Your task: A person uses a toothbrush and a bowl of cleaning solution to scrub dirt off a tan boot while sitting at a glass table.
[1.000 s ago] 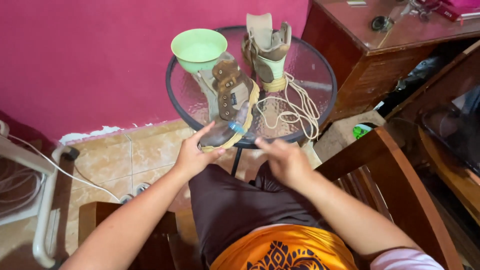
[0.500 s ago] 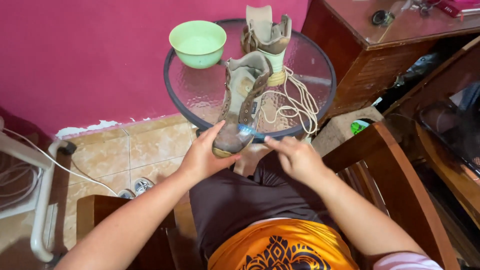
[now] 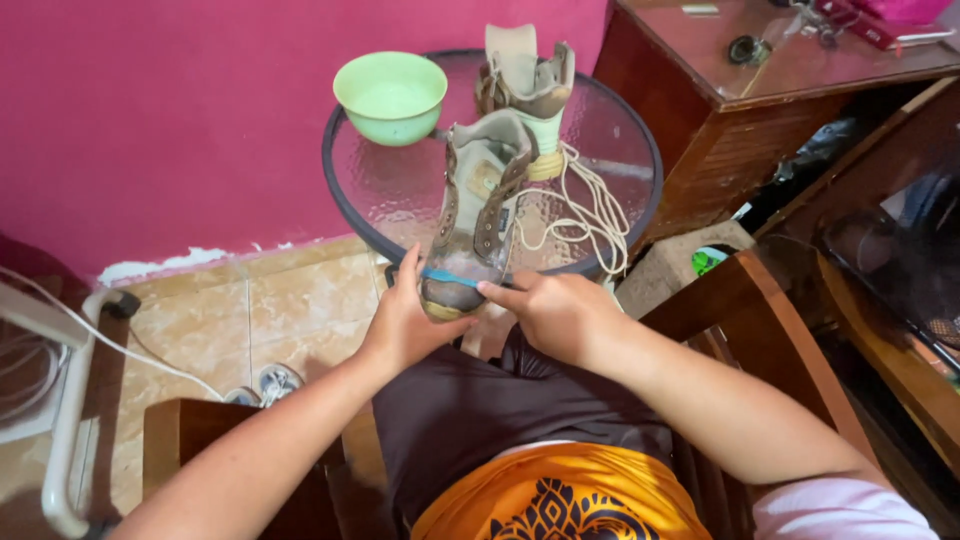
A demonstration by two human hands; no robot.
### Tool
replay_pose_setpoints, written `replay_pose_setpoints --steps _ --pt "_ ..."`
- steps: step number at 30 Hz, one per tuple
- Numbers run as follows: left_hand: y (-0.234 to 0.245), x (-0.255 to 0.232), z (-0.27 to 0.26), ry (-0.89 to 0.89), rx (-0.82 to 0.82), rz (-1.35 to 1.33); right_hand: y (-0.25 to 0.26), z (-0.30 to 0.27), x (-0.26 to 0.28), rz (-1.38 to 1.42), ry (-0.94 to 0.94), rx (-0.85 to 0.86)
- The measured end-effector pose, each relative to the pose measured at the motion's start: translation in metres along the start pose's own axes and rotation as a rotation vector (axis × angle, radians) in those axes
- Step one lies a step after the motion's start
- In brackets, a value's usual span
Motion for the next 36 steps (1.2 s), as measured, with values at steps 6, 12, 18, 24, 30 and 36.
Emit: replay_pose_setpoints --steps 6,12,18,24,30,36 --pt "-0.001 0.000 0.005 0.090 0.048 -0.027 -0.004 0.035 -0.019 -0.102 0.042 0.085" --pt "-0.004 -0.003 0.005 0.184 0.023 -0.207 0.004 0.046 -0.026 -0.122 0.124 -0.074" --pt "-0.008 0.005 -0.005 0.252 0.055 -0.321 0.014 0.061 -0.006 -0.056 0.109 0.131" --pt "-0.011 0.005 -0.004 0.232 0.047 -0.265 0.012 0.077 -0.010 0.091 0.146 0.117" --pt "-0.006 -0.009 -0.006 0.169 0.112 -0.190 0.001 0.033 -0.033 0.112 0.089 0.054" --pt "-0.009 -0.005 -0.005 -0.141 -0.001 -0.140 0.005 -0.032 -0.055 -0.032 -0.109 -0.064"
Point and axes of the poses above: each hand's wrist, its own z-axis towards the middle knuckle, its own y-axis out of the back of the hand, x = y × z, the point moved 5 cm from there along z, towards the middle knuckle, and after that the axes turned 13 degrees about -x, right-handed, at the moved point
